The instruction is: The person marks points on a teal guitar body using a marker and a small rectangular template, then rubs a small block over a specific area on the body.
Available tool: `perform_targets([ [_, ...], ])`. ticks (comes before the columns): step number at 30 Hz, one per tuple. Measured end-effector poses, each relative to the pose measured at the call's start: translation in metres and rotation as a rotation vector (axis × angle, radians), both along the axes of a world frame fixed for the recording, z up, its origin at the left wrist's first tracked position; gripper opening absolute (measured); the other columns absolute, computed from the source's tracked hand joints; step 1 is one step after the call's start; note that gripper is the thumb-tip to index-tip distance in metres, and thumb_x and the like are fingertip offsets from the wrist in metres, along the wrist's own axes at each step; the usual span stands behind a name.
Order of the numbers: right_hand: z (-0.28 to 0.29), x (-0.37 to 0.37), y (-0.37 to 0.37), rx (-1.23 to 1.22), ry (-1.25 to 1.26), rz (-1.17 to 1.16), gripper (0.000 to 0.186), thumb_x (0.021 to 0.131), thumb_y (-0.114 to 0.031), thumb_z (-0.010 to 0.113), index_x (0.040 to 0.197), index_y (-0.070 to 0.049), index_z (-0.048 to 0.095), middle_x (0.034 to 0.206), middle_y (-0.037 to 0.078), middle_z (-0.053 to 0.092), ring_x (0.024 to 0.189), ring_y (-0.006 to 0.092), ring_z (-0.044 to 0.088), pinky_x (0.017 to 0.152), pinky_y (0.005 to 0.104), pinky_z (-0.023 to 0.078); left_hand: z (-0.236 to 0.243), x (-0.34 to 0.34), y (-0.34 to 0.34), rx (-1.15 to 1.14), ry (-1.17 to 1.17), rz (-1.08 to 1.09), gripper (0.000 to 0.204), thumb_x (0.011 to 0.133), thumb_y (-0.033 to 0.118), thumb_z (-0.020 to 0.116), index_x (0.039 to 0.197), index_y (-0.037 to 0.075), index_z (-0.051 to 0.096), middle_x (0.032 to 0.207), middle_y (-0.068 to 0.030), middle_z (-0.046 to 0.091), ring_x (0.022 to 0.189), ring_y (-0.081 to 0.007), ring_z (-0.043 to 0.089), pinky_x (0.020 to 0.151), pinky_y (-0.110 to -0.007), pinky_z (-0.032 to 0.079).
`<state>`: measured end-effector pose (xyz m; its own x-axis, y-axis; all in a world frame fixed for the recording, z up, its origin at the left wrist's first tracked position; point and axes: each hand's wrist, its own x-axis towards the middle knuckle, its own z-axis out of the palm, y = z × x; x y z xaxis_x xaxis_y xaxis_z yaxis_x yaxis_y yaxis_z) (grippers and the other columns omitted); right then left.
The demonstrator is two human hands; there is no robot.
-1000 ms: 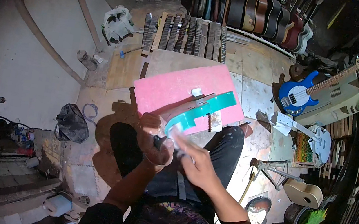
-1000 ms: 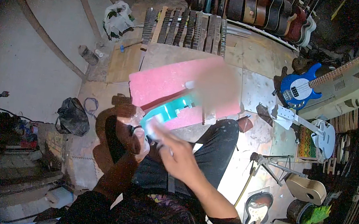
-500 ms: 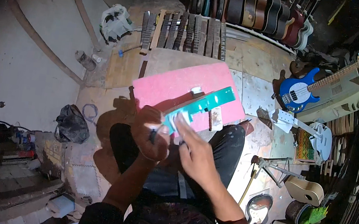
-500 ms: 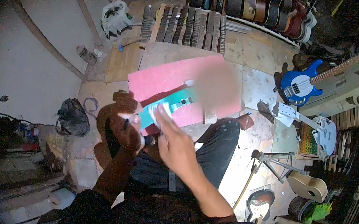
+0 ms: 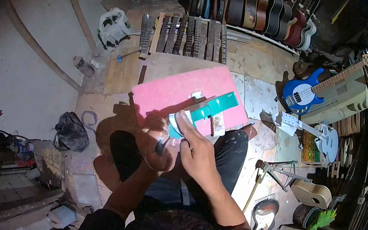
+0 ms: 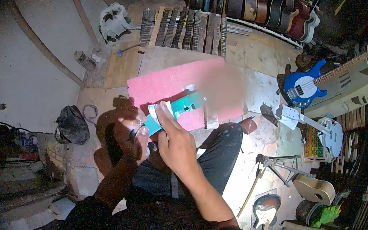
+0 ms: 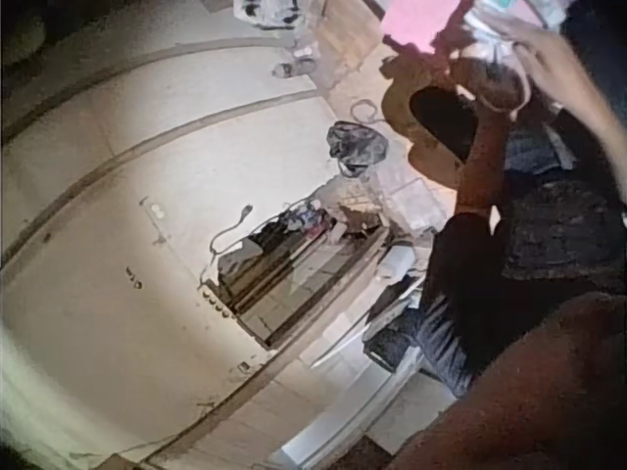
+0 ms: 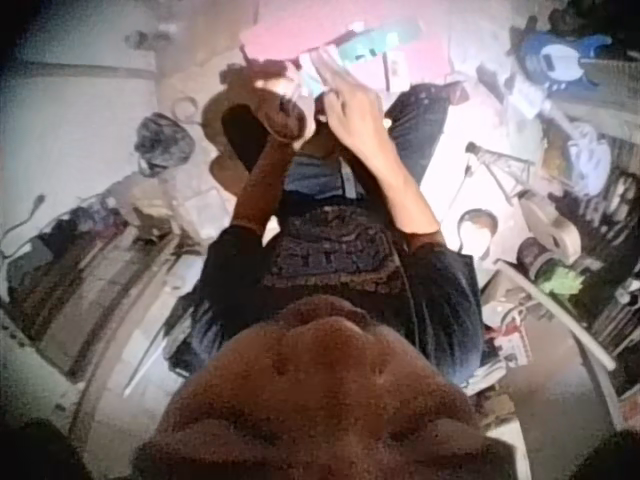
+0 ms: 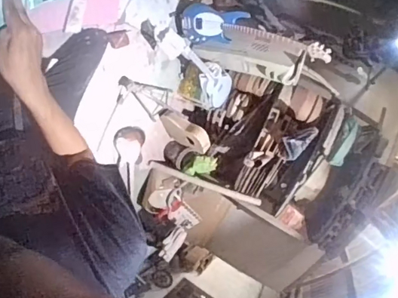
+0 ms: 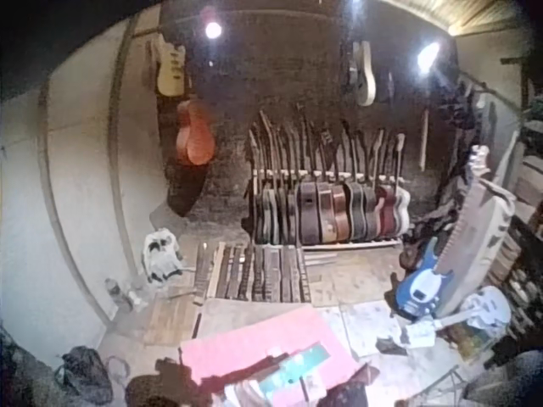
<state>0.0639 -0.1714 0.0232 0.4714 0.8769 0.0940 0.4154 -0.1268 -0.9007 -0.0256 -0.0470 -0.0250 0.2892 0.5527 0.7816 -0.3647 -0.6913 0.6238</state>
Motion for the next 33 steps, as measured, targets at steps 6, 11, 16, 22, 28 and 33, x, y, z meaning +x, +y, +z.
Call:
perform_targets([
  [6, -0.002, -0.009, -0.015, -0.037, -0.078, -0.016, 0.063, 0.087, 0.0, 0.051, 0.149, -0.01, 0.049, 0.151, 0.02, 0.05, 0.123, 0.0433, 0.059, 0.102, 0.0474, 0.052, 0.004, -0.001, 0.002, -0.031, -0.025, -0.016, 0.019, 0.087, 0.016, 0.063, 0.094, 0.0, 0.056, 0.092, -0.0163, 0.058, 0.079, -0.0263, 0.058, 0.069, -0.038, 0.048],
  [11, 0.005, -0.009, -0.002, 0.016, -0.004, 0.009, 0.059, 0.085, 0.007, 0.048, 0.144, 0.0, 0.053, 0.149, 0.028, 0.049, 0.136, 0.043, 0.05, 0.113, 0.0413, 0.042, -0.014, -0.008, -0.001, -0.146, 0.026, 0.016, 0.03, 0.094, 0.031, 0.065, 0.096, 0.001, 0.06, 0.096, -0.0124, 0.062, 0.086, -0.0227, 0.058, 0.072, -0.037, 0.043],
  [16, 0.001, -0.005, -0.006, 0.021, -0.039, -0.027, 0.062, 0.083, 0.009, 0.047, 0.144, -0.001, 0.054, 0.145, 0.028, 0.053, 0.136, 0.0422, 0.05, 0.114, 0.0416, 0.042, 0.004, -0.001, -0.002, -0.008, 0.028, 0.076, 0.021, 0.089, 0.02, 0.064, 0.093, 0.0, 0.057, 0.088, -0.0151, 0.057, 0.076, -0.0283, 0.056, 0.069, -0.041, 0.048],
  [22, 0.007, -0.014, -0.013, 0.006, 0.001, -0.006, 0.06, 0.085, 0.008, 0.047, 0.144, -0.002, 0.054, 0.146, 0.027, 0.052, 0.136, 0.0418, 0.05, 0.113, 0.0414, 0.042, -0.008, -0.002, -0.001, -0.116, -0.038, 0.053, 0.018, 0.086, 0.013, 0.063, 0.097, 0.0, 0.056, 0.088, -0.0157, 0.056, 0.075, -0.0297, 0.057, 0.067, -0.042, 0.049],
  [28, -0.001, -0.005, 0.0, 0.041, -0.123, -0.017, 0.063, 0.085, 0.004, 0.052, 0.147, -0.008, 0.052, 0.149, 0.023, 0.051, 0.127, 0.0427, 0.056, 0.104, 0.0468, 0.051, 0.0, 0.001, -0.006, -0.103, -0.031, 0.044, 0.029, 0.09, 0.025, 0.064, 0.1, -0.001, 0.057, 0.093, -0.0144, 0.058, 0.08, -0.0257, 0.056, 0.072, -0.039, 0.048],
  [33, 0.002, -0.015, -0.011, 0.013, -0.031, -0.023, 0.063, 0.083, 0.01, 0.047, 0.145, -0.003, 0.053, 0.146, 0.027, 0.052, 0.136, 0.0412, 0.051, 0.113, 0.0428, 0.043, -0.001, -0.011, -0.013, -0.146, 0.057, 0.076, 0.025, 0.085, 0.021, 0.063, 0.094, -0.001, 0.056, 0.088, -0.0163, 0.057, 0.076, -0.0277, 0.056, 0.069, -0.042, 0.048],
])
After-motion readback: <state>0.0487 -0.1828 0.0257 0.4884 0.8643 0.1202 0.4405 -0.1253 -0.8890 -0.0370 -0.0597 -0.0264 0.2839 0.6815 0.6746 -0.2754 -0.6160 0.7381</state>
